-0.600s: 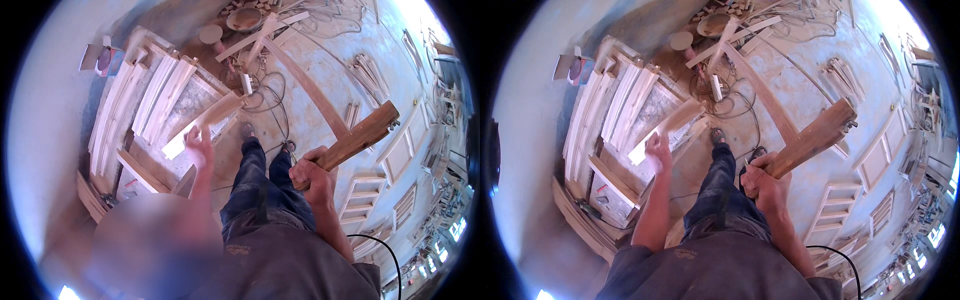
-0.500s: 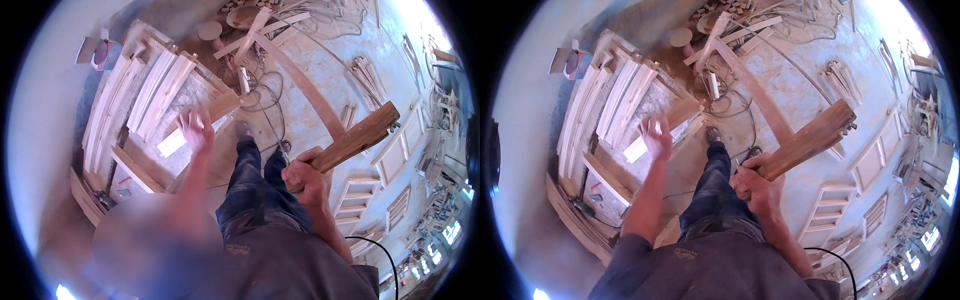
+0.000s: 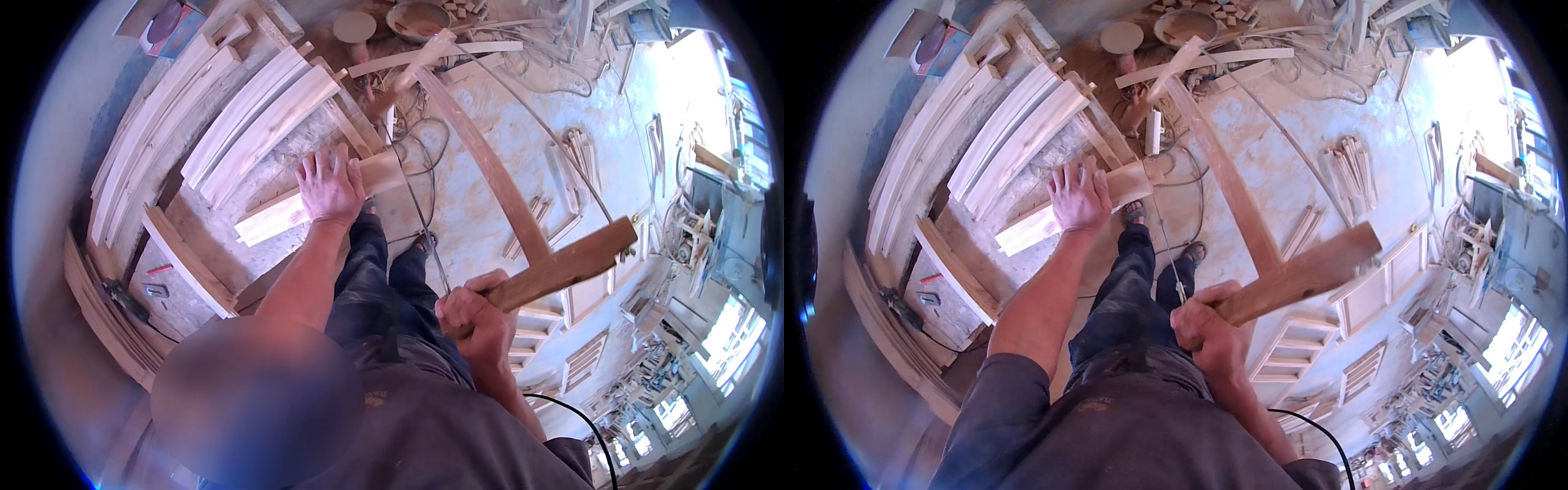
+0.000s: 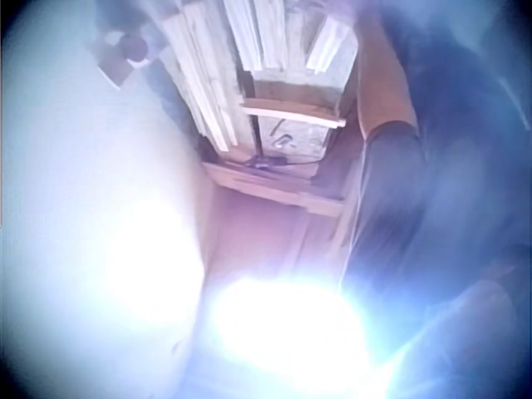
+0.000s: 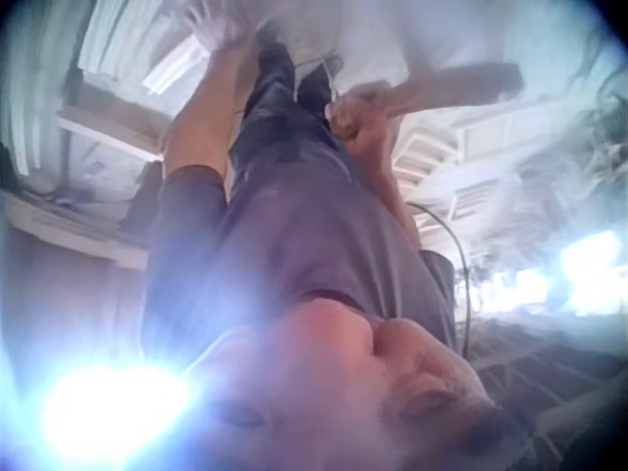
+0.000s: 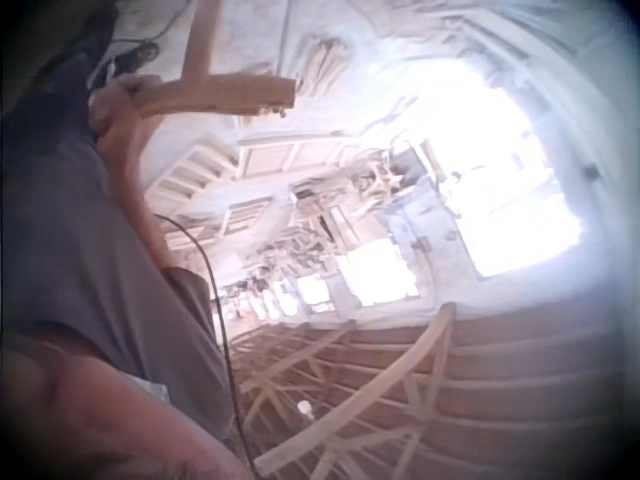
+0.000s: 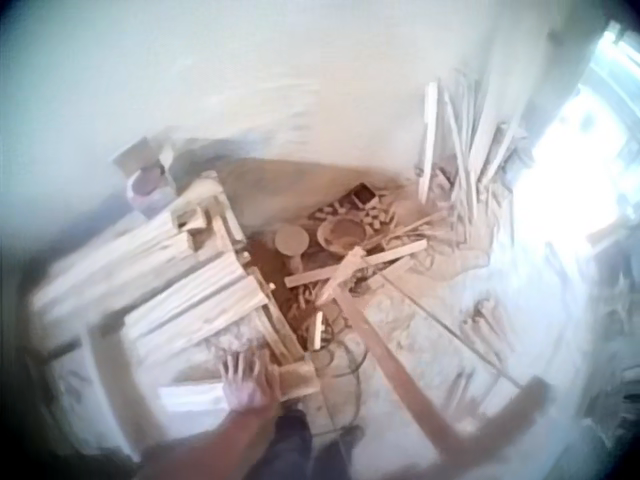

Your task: The person cuts a wooden piece with a hand saw, then sits on the floor to apply glue to several small wooden pieces using a stick. They stand and use a hammer to tap the glued pieces into place on a larger wooden frame.

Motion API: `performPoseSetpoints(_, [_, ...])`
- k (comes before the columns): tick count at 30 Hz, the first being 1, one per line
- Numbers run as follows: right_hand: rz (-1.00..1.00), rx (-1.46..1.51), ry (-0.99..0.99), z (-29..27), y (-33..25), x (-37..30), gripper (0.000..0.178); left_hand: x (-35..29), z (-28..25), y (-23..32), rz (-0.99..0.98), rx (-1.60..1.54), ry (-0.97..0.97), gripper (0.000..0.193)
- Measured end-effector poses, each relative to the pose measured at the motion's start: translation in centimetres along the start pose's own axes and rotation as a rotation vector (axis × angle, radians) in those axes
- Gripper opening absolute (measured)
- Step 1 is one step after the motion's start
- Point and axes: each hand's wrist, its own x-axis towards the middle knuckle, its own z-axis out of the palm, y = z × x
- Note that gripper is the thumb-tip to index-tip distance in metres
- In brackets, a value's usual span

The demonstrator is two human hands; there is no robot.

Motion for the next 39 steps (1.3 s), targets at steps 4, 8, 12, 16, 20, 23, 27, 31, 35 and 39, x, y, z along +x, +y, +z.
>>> performPoseSetpoints(4, [0.057, -0.103, -0.03, 0.2, -1.4, -2.8, 0.018, 0.0, -0.3, 0.0, -0.066, -0.041, -0.086, 0.033])
performPoseSetpoints(8, [-0.018, -0.123, -0.02, 0.4, -0.4, -2.8, 0.018, -0.2, -0.2, 0.0, -0.058, -0.064, -0.085, 0.033])
performPoseSetpoints(12, [0.088, 0.029, 0.166, 2.3, 1.3, 5.5, 0.016, 0.2, 0.0, -0.1, -0.042, -0.075, -0.03, 0.029])
performPoseSetpoints(16, [0.03, -0.073, -0.102, 1.9, 1.9, 8.2, 0.019, -0.2, -0.4, -0.4, -0.073, -0.098, -0.074, 0.029])
performPoseSetpoints(20, [-0.01, -0.13, -0.113, -0.7, 0.1, 0.0, 0.015, -0.1, -0.3, -0.2, -0.074, -0.099, -0.07, 0.029])
performPoseSetpoints(23, [-0.068, -0.09, -0.19, -1.9, 0.1, -2.3, 0.015, 0.2, -0.3, -0.3, -0.07, -0.117, -0.06, 0.029])
performPoseSetpoints(27, [0.007, -0.074, -0.065, 0.5, 3.4, 7.6, 0.016, 0.1, -0.2, -0.2, -0.064, -0.11, -0.013, 0.029])
performPoseSetpoints(31, [0.067, -0.06, -0.098, 2.7, 3.5, 11.7, 0.016, 0.1, -0.2, -0.2, -0.062, -0.106, -0.028, 0.028])
performPoseSetpoints(35, [0.041, -0.095, -0.152, -3.5, 1.7, 1.9, 0.016, -0.2, -0.1, -0.6, -0.052, -0.094, -0.006, 0.027])
performPoseSetpoints(39, [-0.154, -0.078, -0.112, -3.6, 1.4, -3.0, 0.018, -0.2, -0.1, -0.1, -0.051, -0.122, -0.006, 0.026])
